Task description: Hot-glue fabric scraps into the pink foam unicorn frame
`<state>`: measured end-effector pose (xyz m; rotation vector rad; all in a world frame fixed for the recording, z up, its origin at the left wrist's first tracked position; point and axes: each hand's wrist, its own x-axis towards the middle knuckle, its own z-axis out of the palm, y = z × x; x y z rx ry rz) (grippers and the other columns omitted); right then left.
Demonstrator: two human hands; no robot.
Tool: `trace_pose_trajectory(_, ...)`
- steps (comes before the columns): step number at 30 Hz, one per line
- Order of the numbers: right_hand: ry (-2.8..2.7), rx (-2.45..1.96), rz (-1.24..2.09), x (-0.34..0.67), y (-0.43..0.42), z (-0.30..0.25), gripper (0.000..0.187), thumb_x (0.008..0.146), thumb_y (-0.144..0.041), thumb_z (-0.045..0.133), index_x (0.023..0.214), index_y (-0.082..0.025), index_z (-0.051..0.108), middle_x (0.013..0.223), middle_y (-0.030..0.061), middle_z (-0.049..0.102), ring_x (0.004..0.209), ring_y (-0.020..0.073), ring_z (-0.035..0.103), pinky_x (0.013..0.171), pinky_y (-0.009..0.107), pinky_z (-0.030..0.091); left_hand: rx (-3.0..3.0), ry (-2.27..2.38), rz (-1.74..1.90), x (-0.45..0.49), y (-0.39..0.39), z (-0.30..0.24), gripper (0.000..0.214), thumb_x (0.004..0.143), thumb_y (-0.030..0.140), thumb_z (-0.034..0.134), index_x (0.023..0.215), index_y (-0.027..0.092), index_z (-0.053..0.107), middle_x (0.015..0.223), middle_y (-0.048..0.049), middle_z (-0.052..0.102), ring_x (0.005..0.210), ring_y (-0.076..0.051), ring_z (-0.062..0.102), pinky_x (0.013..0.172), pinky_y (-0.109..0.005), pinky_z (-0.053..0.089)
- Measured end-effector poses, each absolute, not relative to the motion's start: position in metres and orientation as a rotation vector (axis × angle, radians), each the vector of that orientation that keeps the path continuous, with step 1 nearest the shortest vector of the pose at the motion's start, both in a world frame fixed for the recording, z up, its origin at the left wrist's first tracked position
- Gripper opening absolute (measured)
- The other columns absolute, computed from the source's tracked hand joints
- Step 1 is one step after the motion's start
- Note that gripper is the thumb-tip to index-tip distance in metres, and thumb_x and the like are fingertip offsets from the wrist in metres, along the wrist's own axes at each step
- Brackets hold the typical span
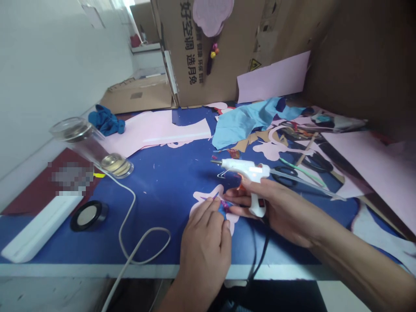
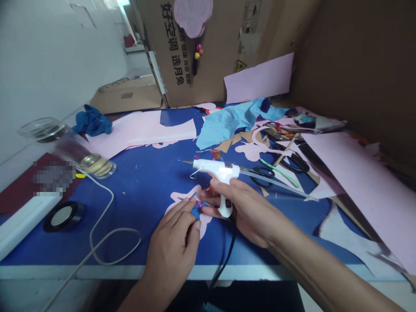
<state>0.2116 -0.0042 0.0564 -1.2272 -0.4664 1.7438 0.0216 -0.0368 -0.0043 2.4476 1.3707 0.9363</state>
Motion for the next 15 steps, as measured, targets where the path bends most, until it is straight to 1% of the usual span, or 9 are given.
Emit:
trace_pose_trajectory(2, -0.470, -1.233, 1.727, 0.216, -0.004, 0.057, 0.027, 0.088, -0.033, 0.088, 0.108, -0.018, 0.077, 0.108, 0.0143, 0.081, 0.111, 0.0308, 0.078, 0.095, 0.041, 0.069, 2.441, 1.369, 0.927, 0.022, -0.037, -0.005, 0.021, 0.102, 0.011, 0.050, 0.098, 0.022, 0.067, 0.140, -0.0123, 0.074, 0.136, -0.030, 0.066, 0.113, -0.059, 0.059)
trace_pose_trajectory(4, -0.477, -1.231, 1.723, 0.218, -0.005, 0.057, 0.030, 0.089, -0.035, 0.088, 0.112, -0.018, 0.077, 0.111, 0.0157, 0.081, 0.113, 0.0321, 0.078, 0.096, 0.041, 0.069, 2.439, 1.374, 0.922, 0.021, -0.037, -0.005, 0.021, 0.103, 0.011, 0.050, 0.097, 0.021, 0.068, 0.141, -0.0124, 0.074, 0.136, -0.030, 0.066, 0.113, -0.059, 0.059)
trace_pose_trajectory(8, -0.466, -1.233, 1.744, 0.221, -0.009, 0.054, 0.027, 0.091, -0.034, 0.086, 0.110, -0.018, 0.076, 0.111, 0.0165, 0.081, 0.119, 0.0349, 0.076, 0.100, 0.045, 0.068, 2.459, 1.380, 0.913, 0.021, -0.037, -0.005, 0.022, 0.102, 0.011, 0.050, 0.099, 0.022, 0.069, 0.138, -0.0113, 0.075, 0.135, -0.030, 0.067, 0.113, -0.058, 0.059)
trace_pose_trajectory(12, -0.421, -1.259, 1.729, 0.227, -0.016, 0.052, 0.026, 0.090, -0.036, 0.087, 0.107, -0.020, 0.075, 0.110, 0.0141, 0.081, 0.122, 0.0338, 0.075, 0.101, 0.045, 0.067, 2.450, 1.362, 0.928, 0.021, -0.037, -0.005, 0.022, 0.101, 0.010, 0.050, 0.100, 0.021, 0.069, 0.139, -0.0116, 0.075, 0.136, -0.030, 0.067, 0.113, -0.057, 0.059)
trace_pose_trajectory(15, -0.400, -1.268, 1.749, 0.232, -0.020, 0.053, 0.026, 0.088, -0.036, 0.089, 0.103, -0.020, 0.074, 0.111, 0.0139, 0.081, 0.124, 0.0339, 0.074, 0.102, 0.045, 0.066, 2.447, 1.374, 0.915, 0.021, -0.037, -0.005, 0.022, 0.101, 0.010, 0.050, 0.099, 0.021, 0.069, 0.139, -0.0118, 0.075, 0.136, -0.030, 0.066, 0.114, -0.057, 0.058)
